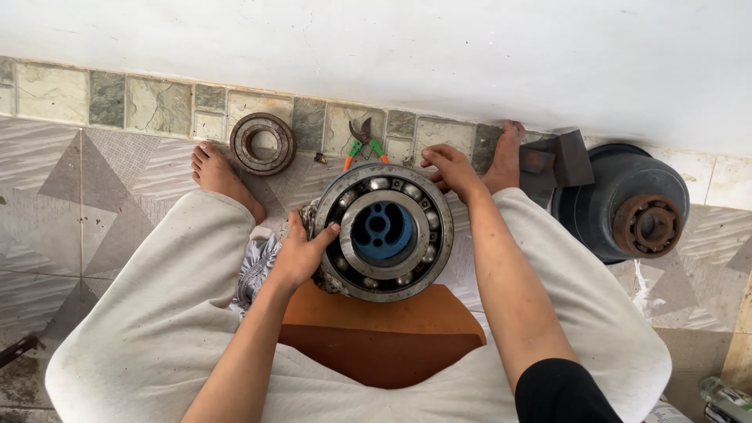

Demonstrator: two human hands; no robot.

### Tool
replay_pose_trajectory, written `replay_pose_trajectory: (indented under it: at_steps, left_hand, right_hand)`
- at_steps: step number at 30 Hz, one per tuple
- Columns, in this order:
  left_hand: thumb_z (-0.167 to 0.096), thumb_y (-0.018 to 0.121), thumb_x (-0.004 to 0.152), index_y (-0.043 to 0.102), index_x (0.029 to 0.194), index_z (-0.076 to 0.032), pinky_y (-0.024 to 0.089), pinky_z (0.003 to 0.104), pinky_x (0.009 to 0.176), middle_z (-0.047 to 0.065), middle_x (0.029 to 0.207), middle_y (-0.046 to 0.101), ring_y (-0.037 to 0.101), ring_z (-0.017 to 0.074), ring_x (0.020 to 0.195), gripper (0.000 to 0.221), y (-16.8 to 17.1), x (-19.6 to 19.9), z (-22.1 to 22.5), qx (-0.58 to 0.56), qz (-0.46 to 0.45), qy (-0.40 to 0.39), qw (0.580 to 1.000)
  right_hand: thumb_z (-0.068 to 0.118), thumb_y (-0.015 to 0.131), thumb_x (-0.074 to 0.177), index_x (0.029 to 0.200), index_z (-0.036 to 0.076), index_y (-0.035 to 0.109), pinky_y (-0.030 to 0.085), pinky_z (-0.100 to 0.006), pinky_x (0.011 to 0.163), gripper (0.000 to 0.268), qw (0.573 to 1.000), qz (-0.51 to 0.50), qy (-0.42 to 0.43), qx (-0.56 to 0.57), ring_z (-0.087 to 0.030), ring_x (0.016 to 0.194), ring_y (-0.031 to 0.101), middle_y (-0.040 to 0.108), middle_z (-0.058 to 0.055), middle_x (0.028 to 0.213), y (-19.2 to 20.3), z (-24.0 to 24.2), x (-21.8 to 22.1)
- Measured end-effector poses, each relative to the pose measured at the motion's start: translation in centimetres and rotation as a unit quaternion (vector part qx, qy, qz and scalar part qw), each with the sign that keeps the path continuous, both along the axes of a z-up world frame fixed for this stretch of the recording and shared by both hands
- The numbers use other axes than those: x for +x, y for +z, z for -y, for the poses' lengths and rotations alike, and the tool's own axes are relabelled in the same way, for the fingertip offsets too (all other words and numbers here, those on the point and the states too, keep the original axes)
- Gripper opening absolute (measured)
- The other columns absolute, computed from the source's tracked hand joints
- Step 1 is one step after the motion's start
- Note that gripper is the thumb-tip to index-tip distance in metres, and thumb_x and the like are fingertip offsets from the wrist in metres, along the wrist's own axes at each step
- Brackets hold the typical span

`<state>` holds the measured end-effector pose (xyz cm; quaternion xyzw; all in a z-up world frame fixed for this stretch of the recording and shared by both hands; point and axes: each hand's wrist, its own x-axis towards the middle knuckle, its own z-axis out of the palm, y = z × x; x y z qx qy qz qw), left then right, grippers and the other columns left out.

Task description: Cleaning and inspecting a large industrial ball bearing using a rag and pliers to remove old grease and debris.

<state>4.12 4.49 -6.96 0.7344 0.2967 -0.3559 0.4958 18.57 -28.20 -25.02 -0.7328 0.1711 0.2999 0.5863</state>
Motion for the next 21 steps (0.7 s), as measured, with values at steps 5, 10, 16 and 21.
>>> replay_pose_trajectory:
  at_steps: [5,10,16,21]
  left_hand:
    - [-0.070,0.063,0.088,0.004,0.171,-0.002,0.033,0.066,0.123,0.037,0.168,0.027,0.032,0.0520,0.155,0.122,1.6,0.9,-0.5,-0.009,-0.054,0.010,0.998]
    - [-0.071,0.076,0.078,0.012,0.166,-0.006,0.045,0.067,0.116,0.041,0.154,0.046,0.051,0.0556,0.142,0.127,2.5,1.5,0.3,0.011,-0.059,-0.039,0.997]
    - [-0.055,0.087,0.077,0.013,0.164,-0.002,0.048,0.070,0.111,0.041,0.150,0.050,0.056,0.0570,0.136,0.125,2.4,2.2,0.3,0.023,-0.060,-0.053,0.997]
    - [-0.049,0.091,0.076,0.012,0.162,-0.001,0.047,0.071,0.112,0.043,0.153,0.045,0.051,0.0605,0.139,0.126,2.8,2.9,0.3,-0.031,-0.045,-0.005,0.999]
  right_hand:
    - [0.034,0.076,0.098,0.134,0.010,0.064,0.064,-0.040,0.055,0.045,0.987,0.027,0.131,-0.094,-0.029,0.076,0.079,0.075,-0.015,0.106,-0.9,-1.7,5.3]
    - [0.031,0.068,0.100,0.140,0.009,0.067,0.058,-0.053,0.090,0.046,0.925,0.051,0.328,-0.183,-0.039,0.110,0.074,0.073,-0.018,0.121,-3.7,-6.0,8.3]
    - [0.053,0.069,0.094,0.157,0.013,0.048,0.052,-0.060,0.111,0.079,0.799,0.048,0.518,-0.302,-0.051,0.136,0.058,0.052,-0.029,0.153,-10.9,-9.4,9.0]
    - [0.043,0.073,0.094,0.142,0.005,0.035,0.062,-0.060,0.085,0.072,0.775,0.106,0.527,-0.333,-0.047,0.103,0.074,0.069,-0.027,0.111,-11.3,-11.1,8.0]
